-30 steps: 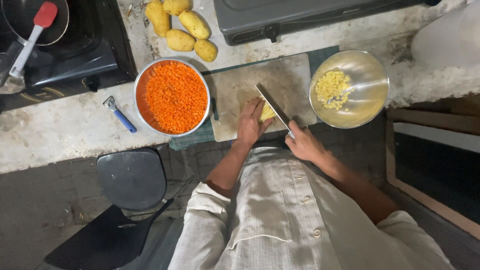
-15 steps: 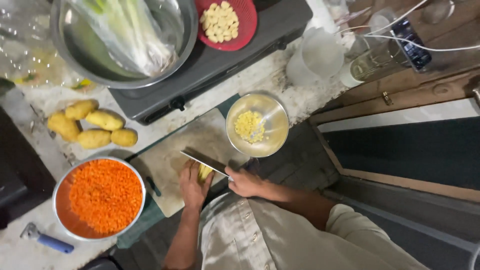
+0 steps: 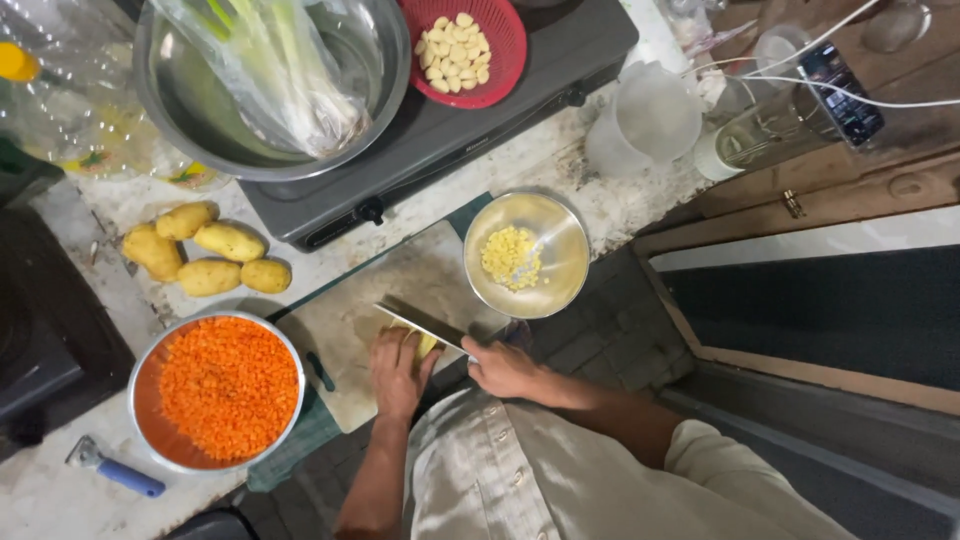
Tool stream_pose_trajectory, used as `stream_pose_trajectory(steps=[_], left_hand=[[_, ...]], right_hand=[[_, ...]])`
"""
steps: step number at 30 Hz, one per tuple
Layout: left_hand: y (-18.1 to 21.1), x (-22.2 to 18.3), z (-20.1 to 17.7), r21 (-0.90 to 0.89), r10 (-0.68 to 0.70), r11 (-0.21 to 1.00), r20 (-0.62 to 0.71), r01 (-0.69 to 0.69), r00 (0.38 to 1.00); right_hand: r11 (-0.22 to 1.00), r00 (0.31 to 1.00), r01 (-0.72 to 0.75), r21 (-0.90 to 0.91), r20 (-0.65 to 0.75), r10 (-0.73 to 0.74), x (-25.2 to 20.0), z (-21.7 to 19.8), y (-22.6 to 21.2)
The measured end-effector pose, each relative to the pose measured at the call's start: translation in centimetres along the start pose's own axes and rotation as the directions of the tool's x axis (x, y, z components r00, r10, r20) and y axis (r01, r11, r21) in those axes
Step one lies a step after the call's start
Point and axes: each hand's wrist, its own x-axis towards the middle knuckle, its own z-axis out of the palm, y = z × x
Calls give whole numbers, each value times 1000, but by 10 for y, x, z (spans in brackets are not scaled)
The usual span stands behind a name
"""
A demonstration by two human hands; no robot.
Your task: Dicing potatoes on a cutting board using a kitchen knife in a kitchen setting.
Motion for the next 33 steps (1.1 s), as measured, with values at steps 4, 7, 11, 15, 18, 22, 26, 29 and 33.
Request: stream_pose_trajectory(steps=[4, 7, 11, 15, 18, 22, 26, 29, 33], left_hand=[[-8, -9, 15, 9, 9, 1000, -8, -9, 1000], [-11, -12, 15, 11, 9, 1000, -68, -8, 998], [-12, -11, 16, -163, -19, 987, -69, 7, 997], [-11, -5, 19, -270, -74, 962, -88, 47, 993], [-6, 7, 5, -367, -74, 929, -75, 42, 994], [-4, 10, 1, -389, -90, 920, -75, 54, 993], [-7, 11, -1, -396, -88, 916, -50, 61, 995], [-7, 13, -2, -411, -78, 910, -40, 55, 996], [-3, 16, -6, -426, -92, 903, -55, 60, 994]], right_hand=[[992, 999, -34, -119, 38, 39, 7, 6, 4], [984, 986, -120, -135, 96, 133, 10, 2, -3], [977, 987, -136, -163, 61, 148, 10, -1, -14], [973, 983, -176, -153, 23, 181, 14, -1, -7], [980, 989, -148, -131, 3, 149, 5, -15, -24], [970, 989, -149, -190, -16, 149, -6, -21, -33], [986, 995, -89, -143, -66, 81, -16, -28, -39], [985, 997, -77, -155, -42, 71, -18, -32, -43], [988, 997, -71, -140, -22, 69, -20, -35, -46]])
